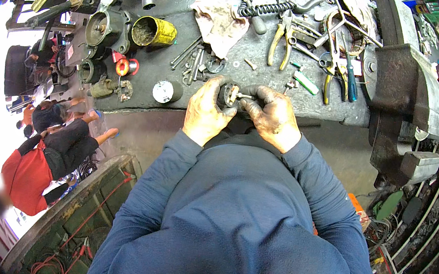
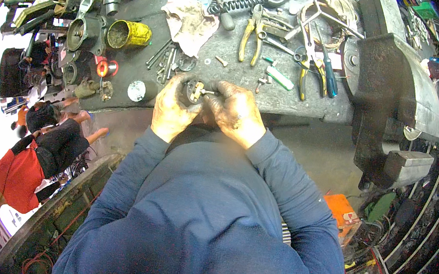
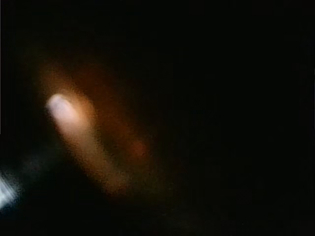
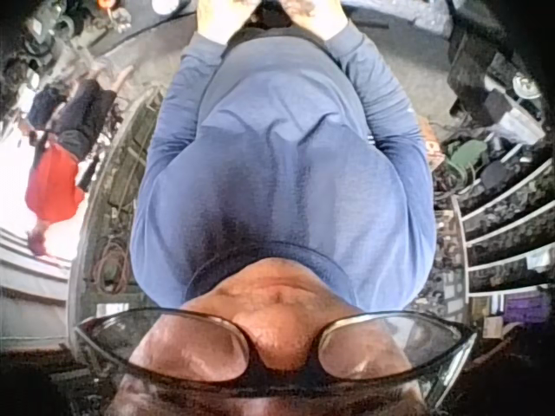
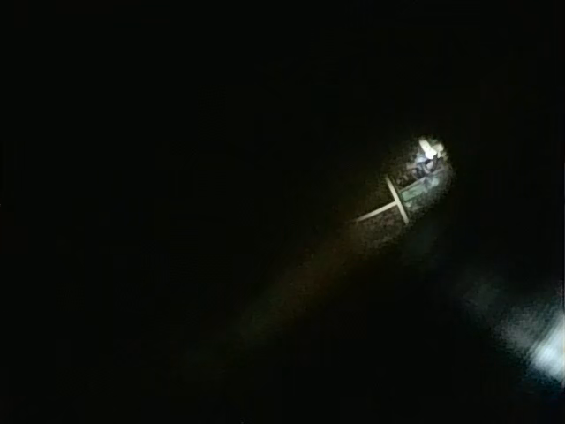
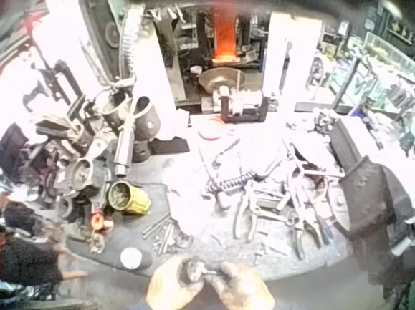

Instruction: The person retrieves a cylindrical mechanical part and small metal components from a bowl, then inserts the components into the cylinder one by one. They move to a grinding machine to smooth the part, then return to the workbench to continue inserting components and adjusting the assembly.

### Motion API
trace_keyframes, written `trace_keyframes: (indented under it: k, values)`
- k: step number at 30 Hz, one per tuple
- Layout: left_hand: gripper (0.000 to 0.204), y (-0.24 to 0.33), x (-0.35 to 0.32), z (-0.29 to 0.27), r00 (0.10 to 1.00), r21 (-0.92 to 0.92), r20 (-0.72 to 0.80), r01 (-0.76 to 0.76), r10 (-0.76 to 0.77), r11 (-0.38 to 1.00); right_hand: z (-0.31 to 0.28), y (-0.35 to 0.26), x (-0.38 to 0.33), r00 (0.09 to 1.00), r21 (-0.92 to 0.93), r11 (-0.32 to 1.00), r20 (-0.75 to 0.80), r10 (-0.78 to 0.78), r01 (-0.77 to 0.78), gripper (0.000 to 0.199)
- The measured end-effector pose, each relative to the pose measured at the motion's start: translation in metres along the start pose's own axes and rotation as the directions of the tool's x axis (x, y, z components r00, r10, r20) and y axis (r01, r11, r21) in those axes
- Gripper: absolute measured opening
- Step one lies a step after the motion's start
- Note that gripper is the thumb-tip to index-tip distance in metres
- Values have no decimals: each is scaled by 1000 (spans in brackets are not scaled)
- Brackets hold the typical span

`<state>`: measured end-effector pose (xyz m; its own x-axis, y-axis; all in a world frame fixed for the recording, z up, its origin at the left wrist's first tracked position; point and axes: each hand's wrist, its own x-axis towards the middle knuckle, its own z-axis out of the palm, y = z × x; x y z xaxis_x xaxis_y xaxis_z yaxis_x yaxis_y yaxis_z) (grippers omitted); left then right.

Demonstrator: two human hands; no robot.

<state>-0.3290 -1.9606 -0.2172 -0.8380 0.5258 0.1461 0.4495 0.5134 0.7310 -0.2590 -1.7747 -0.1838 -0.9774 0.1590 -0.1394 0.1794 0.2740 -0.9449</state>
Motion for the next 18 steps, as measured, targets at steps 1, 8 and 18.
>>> trace_keyframes:
  k: [1,8,18]
  values:
    - [55,1,0,0,999,15,-10,-33,33,999,0,2,0,1000,12,1000,10,13,-13,14]
    - [56,12,7,-7,980,234,22,-196,196,952,-10,9,-2,998,-114,993,60,-17,24,19]
    - [56,-2,-2,6,957,105,-153,-231,245,967,-10,0,-7,998,23,1000,60,3,-4,16]
